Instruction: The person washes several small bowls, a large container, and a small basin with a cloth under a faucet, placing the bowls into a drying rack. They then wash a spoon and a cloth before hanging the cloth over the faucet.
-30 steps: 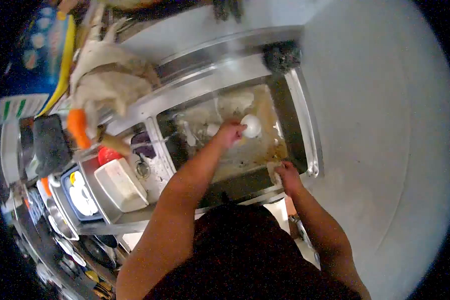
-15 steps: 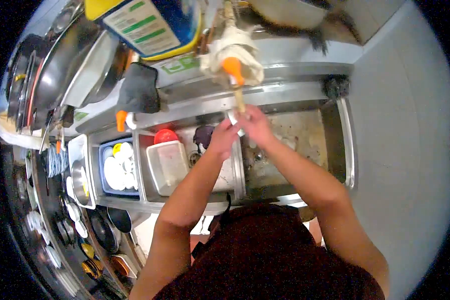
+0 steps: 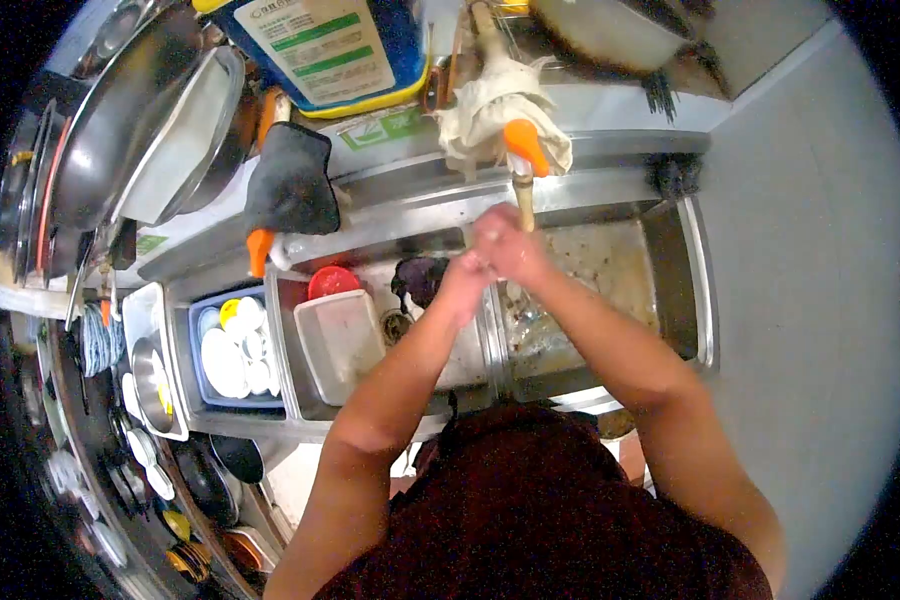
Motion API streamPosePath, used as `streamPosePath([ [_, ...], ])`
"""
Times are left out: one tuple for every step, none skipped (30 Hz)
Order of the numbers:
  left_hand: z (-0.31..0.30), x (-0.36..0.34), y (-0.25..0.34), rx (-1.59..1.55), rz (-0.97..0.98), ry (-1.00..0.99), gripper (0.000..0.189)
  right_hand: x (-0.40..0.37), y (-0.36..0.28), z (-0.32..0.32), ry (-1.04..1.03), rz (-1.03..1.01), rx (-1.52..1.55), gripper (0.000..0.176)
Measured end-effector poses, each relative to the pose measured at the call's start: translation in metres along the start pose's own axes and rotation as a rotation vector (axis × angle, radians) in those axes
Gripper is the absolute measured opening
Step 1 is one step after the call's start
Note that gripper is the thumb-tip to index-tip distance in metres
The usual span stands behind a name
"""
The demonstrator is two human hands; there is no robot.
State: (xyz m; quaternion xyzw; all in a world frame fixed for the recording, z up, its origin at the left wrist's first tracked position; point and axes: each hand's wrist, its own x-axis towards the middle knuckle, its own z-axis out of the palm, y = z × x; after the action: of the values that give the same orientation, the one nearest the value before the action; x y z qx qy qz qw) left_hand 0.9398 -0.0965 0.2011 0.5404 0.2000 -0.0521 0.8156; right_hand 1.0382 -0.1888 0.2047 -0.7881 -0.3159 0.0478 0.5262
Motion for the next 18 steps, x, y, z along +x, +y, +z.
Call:
streamPosePath([
  [0.004,-0.003,0.002,0.070,0.007,-0.060,0.022,0.011,-0.006,-0.009,0.034,0.352,0.222,0.020],
  [0.005,-0.004,-0.001,0.071,0.029,-0.064,0.021,0.024,-0.008,-0.034,-0.187,0.685,0.244,0.021],
  [0.007,-0.006,-0.003,0.067,0.020,-0.063,0.021,0.023,0.020,-0.028,-0.211,0.678,0.289,0.020],
  [0.010,-0.003,-0.001,-0.038,-0.008,-0.010,0.022,0.016,0.011,-0.024,-0.086,0.509,0.172,0.020],
  [0.012,0.002,0.003,-0.147,-0.027,0.045,0.022,0.008,0.000,-0.016,0.031,0.328,0.051,0.019],
  [-0.003,0.020,-0.022,-0.582,-0.091,0.073,0.022,-0.004,0.012,0.004,0.100,0.149,-0.107,0.017],
  [-0.008,0.020,-0.024,-0.585,-0.090,0.076,0.022,-0.007,-0.003,-0.002,0.095,0.149,-0.107,0.017],
  [-0.013,0.022,-0.024,-0.797,-0.085,-0.045,0.022,-0.008,-0.018,-0.011,0.094,-0.182,-0.253,0.017],
  [-0.014,0.025,-0.019,-1.006,-0.079,-0.172,0.023,-0.007,-0.034,-0.020,0.092,-0.513,-0.399,0.017],
  [-0.007,0.031,-0.017,-1.008,-0.167,0.101,0.017,-0.011,-0.039,-0.026,0.195,-0.451,-0.475,0.017],
  [0.001,0.029,-0.019,-1.013,-0.167,0.107,0.017,-0.014,-0.016,-0.020,0.187,-0.451,-0.473,0.017],
  [0.009,0.027,-0.024,-0.974,-0.165,0.178,0.021,-0.018,0.021,-0.007,0.275,0.051,0.013,0.018],
  [0.014,0.027,-0.025,-0.931,-0.158,0.242,0.025,-0.019,0.042,-0.002,0.346,0.550,0.500,0.019],
  [0.017,0.032,-0.024,-0.998,-0.202,0.309,0.027,-0.018,0.034,-0.013,0.250,0.600,0.512,0.020],
  [0.021,0.032,-0.019,-0.995,-0.204,0.308,0.027,-0.018,0.029,-0.016,0.253,0.601,0.514,0.020],
  [0.027,0.031,-0.009,-0.759,-0.143,0.344,0.028,-0.017,0.023,-0.017,0.213,0.461,0.160,0.021],
  [0.032,0.031,-0.003,-0.523,-0.082,0.375,0.028,-0.017,0.016,-0.018,0.168,0.313,-0.191,0.022],
  [0.033,0.038,-0.008,-0.327,-0.089,0.368,0.028,-0.014,-0.007,-0.022,0.132,0.074,-0.248,0.024],
])
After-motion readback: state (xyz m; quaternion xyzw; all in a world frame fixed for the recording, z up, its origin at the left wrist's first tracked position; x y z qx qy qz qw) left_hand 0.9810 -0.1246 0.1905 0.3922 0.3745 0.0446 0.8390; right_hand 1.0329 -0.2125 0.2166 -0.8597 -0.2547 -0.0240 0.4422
